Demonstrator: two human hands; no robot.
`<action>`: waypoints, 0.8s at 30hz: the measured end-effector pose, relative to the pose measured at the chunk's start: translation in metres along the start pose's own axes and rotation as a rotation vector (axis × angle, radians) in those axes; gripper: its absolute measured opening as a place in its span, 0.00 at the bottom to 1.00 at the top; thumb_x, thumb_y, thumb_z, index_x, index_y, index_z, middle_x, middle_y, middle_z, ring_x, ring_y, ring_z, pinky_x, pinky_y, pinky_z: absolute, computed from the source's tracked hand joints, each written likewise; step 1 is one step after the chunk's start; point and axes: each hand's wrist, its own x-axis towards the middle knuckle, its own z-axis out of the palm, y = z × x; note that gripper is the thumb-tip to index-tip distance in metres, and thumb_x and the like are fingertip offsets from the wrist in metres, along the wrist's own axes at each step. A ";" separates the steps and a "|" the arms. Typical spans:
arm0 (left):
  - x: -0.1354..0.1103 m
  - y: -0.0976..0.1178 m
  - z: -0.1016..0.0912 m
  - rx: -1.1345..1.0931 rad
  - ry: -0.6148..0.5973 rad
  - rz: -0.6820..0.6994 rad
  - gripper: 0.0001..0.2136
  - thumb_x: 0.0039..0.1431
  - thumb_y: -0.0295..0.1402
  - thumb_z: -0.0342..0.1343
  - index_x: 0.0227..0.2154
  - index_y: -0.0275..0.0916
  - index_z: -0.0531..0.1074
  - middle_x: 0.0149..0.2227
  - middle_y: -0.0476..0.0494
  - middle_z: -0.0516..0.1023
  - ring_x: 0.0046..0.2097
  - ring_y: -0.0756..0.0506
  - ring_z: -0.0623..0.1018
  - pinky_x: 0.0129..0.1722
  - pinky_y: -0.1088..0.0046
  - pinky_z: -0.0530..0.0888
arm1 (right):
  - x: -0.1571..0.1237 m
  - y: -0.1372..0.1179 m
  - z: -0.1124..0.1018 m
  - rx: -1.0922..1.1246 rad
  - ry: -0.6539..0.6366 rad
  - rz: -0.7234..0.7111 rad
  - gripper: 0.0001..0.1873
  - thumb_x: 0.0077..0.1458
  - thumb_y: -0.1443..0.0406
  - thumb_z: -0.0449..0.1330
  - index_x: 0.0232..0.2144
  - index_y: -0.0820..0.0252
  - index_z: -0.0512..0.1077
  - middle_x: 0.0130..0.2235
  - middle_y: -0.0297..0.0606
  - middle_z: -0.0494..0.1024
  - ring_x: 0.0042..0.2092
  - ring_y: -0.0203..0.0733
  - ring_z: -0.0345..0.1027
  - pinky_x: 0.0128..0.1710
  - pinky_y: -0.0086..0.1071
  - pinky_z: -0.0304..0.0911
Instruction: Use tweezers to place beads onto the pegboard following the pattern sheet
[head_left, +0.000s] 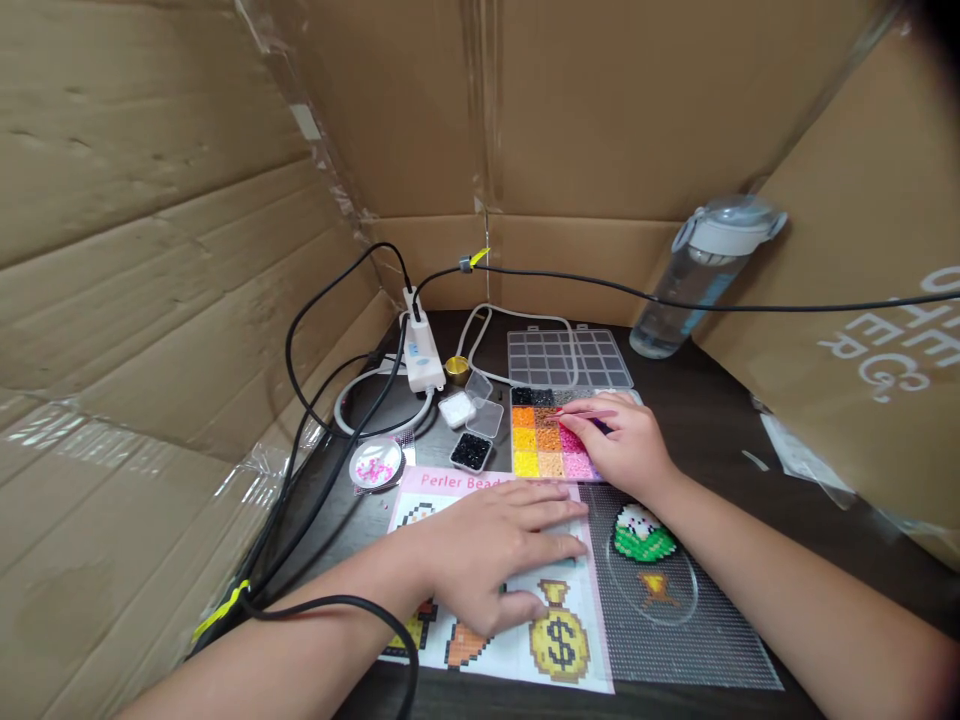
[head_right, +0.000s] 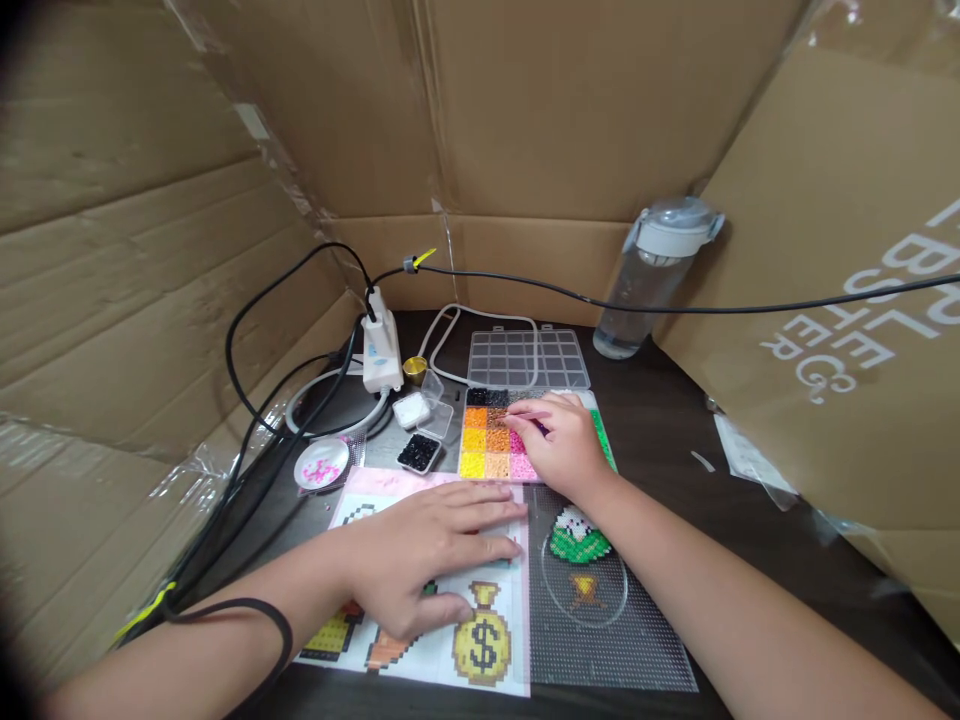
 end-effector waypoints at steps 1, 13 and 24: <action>0.000 0.000 0.000 0.002 -0.002 -0.001 0.31 0.61 0.45 0.57 0.65 0.38 0.70 0.74 0.34 0.59 0.74 0.31 0.61 0.74 0.46 0.58 | 0.000 0.000 0.000 0.000 -0.001 0.000 0.08 0.60 0.61 0.66 0.30 0.51 0.84 0.34 0.36 0.87 0.35 0.48 0.80 0.45 0.46 0.71; 0.001 0.001 -0.001 0.017 -0.016 -0.015 0.31 0.60 0.45 0.57 0.65 0.39 0.70 0.75 0.36 0.59 0.75 0.30 0.60 0.75 0.46 0.58 | 0.002 0.000 -0.001 0.020 -0.023 0.037 0.08 0.60 0.61 0.66 0.29 0.51 0.84 0.34 0.37 0.87 0.36 0.48 0.81 0.45 0.46 0.73; 0.001 0.001 -0.003 0.049 -0.054 -0.029 0.32 0.59 0.44 0.58 0.66 0.39 0.69 0.75 0.37 0.57 0.76 0.32 0.58 0.75 0.48 0.57 | 0.002 -0.002 -0.002 0.041 -0.005 0.075 0.08 0.59 0.62 0.66 0.28 0.51 0.84 0.34 0.37 0.87 0.37 0.48 0.82 0.46 0.46 0.73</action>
